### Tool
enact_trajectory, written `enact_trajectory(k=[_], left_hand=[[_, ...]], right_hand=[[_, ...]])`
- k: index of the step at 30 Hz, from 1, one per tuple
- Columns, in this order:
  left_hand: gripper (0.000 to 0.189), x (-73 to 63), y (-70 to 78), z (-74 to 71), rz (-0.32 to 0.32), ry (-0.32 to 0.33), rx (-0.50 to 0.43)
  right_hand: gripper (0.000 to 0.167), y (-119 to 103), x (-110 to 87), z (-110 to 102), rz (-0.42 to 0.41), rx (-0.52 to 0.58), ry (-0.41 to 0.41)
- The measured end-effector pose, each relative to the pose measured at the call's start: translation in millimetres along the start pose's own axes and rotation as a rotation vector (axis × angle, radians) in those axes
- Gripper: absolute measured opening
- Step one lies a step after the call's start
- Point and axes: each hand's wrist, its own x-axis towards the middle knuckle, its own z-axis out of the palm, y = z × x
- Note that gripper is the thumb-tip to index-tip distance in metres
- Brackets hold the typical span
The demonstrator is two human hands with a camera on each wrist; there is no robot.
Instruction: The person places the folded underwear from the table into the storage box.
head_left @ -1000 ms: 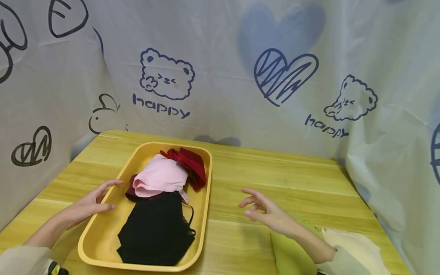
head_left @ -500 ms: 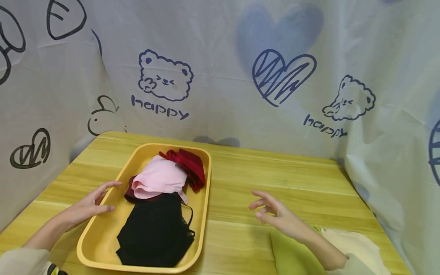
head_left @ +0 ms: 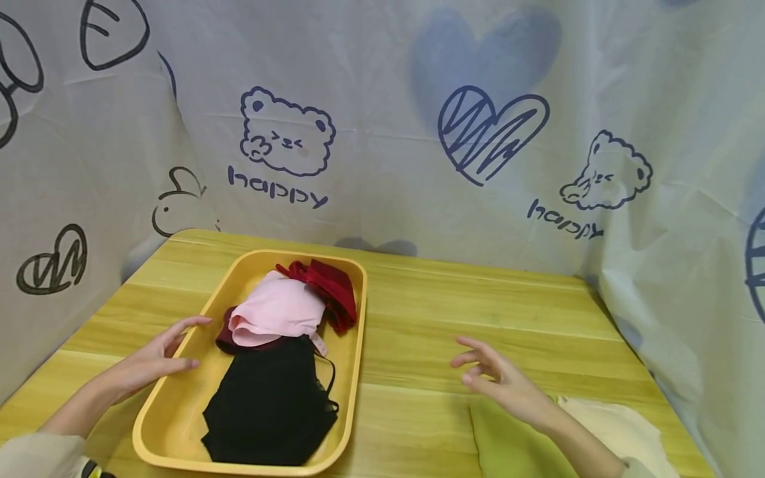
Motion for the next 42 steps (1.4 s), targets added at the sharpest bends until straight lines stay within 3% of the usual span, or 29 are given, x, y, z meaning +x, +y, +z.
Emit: enact_trajectory(k=[12, 24, 38, 42], left_hand=[[0.061, 0.0, -2.2, 0.4, 0.015, 0.003, -0.011], [0.059, 0.6, -4.0, 0.2, 0.021, 0.008, -0.012], [0.061, 1.2, -1.5, -0.4, 0.021, 0.004, -0.01], [0.06, 0.7, -2.1, 0.2, 0.018, 0.007, -0.008]], right_hand=[[0.052, 1.9, -13.5, -7.4, 0.008, -0.016, 0.049], [0.052, 6.4, -24.7, -13.8, 0.018, -0.009, 0.037], [0.05, 16.2, -37.4, -21.3, 0.011, -0.014, 0.108], [0.051, 17.8, -40.1, -23.5, 0.053, -0.017, 0.127]])
